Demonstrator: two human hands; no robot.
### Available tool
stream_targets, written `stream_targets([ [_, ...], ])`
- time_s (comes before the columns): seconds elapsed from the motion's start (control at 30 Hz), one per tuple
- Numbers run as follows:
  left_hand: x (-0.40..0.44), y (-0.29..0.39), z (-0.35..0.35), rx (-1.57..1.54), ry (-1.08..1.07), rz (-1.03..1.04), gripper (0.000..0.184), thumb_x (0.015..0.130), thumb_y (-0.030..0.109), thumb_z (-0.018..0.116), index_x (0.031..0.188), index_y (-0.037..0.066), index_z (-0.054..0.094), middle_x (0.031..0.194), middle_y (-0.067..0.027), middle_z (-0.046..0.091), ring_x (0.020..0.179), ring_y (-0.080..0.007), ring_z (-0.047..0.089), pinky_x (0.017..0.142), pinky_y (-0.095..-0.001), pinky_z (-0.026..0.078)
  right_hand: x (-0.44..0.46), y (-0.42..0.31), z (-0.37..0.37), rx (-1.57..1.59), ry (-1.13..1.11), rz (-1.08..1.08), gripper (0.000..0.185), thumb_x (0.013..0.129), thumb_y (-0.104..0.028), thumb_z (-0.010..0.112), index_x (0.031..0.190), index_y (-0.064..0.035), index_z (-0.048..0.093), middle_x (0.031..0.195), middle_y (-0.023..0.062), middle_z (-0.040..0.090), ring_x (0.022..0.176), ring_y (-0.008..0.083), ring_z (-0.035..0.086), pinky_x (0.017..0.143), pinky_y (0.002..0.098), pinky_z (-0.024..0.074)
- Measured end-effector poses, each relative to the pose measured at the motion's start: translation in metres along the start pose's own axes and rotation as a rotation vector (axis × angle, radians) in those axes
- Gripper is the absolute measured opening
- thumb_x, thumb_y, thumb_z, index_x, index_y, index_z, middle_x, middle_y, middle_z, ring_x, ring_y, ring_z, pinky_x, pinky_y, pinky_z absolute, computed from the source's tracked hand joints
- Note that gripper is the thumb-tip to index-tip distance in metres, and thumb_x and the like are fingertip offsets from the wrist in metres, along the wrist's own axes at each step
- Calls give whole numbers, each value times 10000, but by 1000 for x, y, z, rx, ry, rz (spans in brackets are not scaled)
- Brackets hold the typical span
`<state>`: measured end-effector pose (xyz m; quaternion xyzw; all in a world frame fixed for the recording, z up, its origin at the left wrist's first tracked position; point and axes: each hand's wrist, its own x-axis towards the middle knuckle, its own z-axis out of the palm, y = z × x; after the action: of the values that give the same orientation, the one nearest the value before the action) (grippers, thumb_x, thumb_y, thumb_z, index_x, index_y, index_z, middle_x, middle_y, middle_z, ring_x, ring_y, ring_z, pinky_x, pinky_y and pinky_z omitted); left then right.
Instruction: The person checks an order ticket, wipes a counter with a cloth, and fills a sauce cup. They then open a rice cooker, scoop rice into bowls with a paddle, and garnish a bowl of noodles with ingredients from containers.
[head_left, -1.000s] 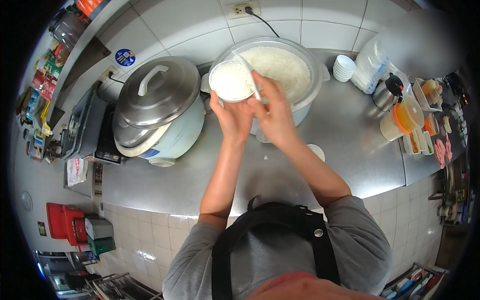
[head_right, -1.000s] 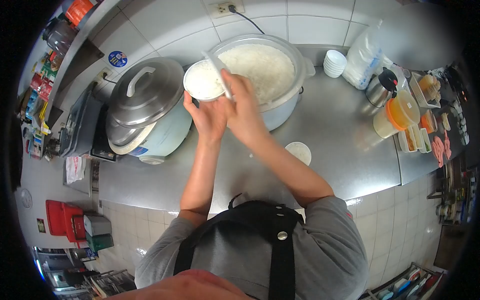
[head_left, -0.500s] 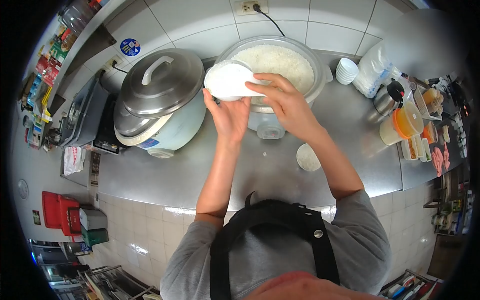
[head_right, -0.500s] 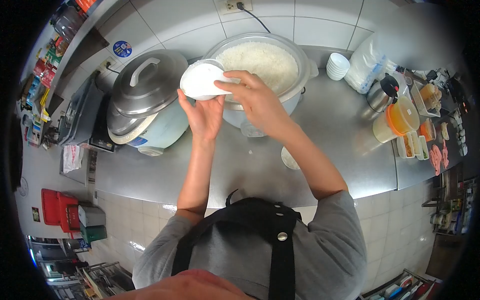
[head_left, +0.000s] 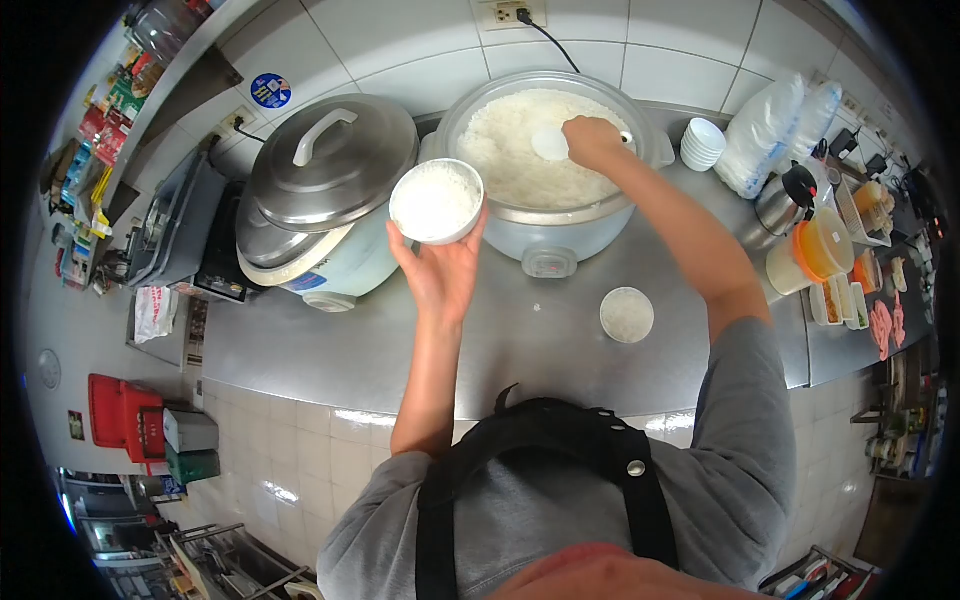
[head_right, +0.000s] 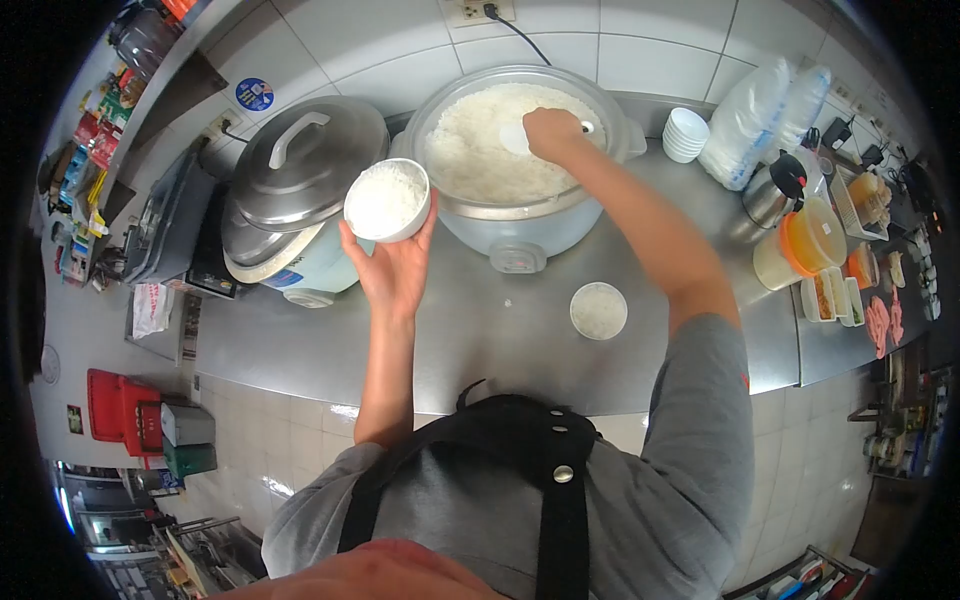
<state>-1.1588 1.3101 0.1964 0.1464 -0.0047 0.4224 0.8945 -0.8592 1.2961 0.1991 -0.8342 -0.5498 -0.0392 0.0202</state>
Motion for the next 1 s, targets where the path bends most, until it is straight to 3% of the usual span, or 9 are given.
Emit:
stream_targets([
  [0.07, -4, 5, -1, 8, -6, 17, 786, 952, 549, 576, 1529, 111, 268, 1571, -149, 281, 1430, -427, 308, 1205, -565, 309, 9, 1, 14, 211, -53, -102, 211, 783, -13, 598, 951, -7, 727, 1002, 204, 715, 938, 385, 698, 768, 462, 564],
  [0.23, -6, 14, -7, 28, -19, 35, 810, 947, 547, 587, 1537, 108, 248, 1576, -159, 270, 1427, -445, 309, 1205, -562, 306, -2, -5, -7, 149, -198, -196, 249, 774, -9, 588, 982, 6, 724, 1014, 209, 710, 940, 374, 700, 790, 457, 562],
  [0.3, -6, 13, -6, 203, 2, 30, 878, 945, 653, 498, 1528, 52, 236, 1554, -160, 307, 1426, -330, 356, 1191, -517, 345, -5, -2, -6, 165, -227, -205, 250, 774, -7, 586, 983, 14, 721, 1017, 211, 708, 944, 368, 700, 798, 459, 560],
  [0.4, -5, 7, -4, 213, 5, -2, 885, 948, 655, 489, 1529, 40, 227, 1551, -165, 310, 1422, -328, 364, 1186, -514, 351, -10, 5, 0, 288, -189, -364, 171, 771, 2, 556, 880, 77, 663, 827, 214, 678, 785, 334, 693, 690, 449, 518],
  [0.47, -3, 3, -6, 161, 1, -24, 868, 944, 624, 527, 1537, 67, 222, 1559, -171, 299, 1423, -389, 340, 1187, -533, 343, -5, 9, -8, 397, -449, -437, 226, 765, -19, 567, 927, 76, 693, 749, 179, 654, 673, 236, 659, 603, 375, 486],
  [0.53, -2, 1, -7, 115, 0, -42, 857, 940, 594, 564, 1545, 95, 217, 1566, -177, 288, 1425, -450, 316, 1188, -553, 335, -10, 13, -20, 472, -501, -385, 271, 766, -28, 575, 985, 48, 716, 751, 147, 661, 632, 181, 615, 557, 338, 451],
  [0.67, 2, -2, -5, 242, -3, -25, 838, 959, 603, 523, 1536, 73, 228, 1558, -163, 306, 1420, -378, 358, 1181, -526, 355, -24, 24, -48, 737, -630, -107, 389, 771, -52, 597, 1129, -41, 748, 803, 66, 711, 567, 72, 516, 460, 267, 372],
  [0.8, 11, -6, 0, 465, -12, 31, 812, 982, 628, 450, 1529, 66, 242, 1554, -142, 321, 1416, -298, 382, 1179, -478, 358, -23, 39, -46, 915, -458, -52, 381, 814, -120, 629, 1176, -59, 733, 831, 13, 716, 560, 53, 496, 443, 250, 361],
  [1.0, 29, -23, 12, 539, -76, 74, 749, 1004, 631, 387, 1526, 110, 257, 1550, -109, 335, 1424, -280, 367, 1185, -458, 338, -67, -9, -76, 1130, -75, 44, 396, 910, -186, 631, 1289, -79, 670, 877, 24, 723, 591, 59, 528, 484, 237, 401],
])
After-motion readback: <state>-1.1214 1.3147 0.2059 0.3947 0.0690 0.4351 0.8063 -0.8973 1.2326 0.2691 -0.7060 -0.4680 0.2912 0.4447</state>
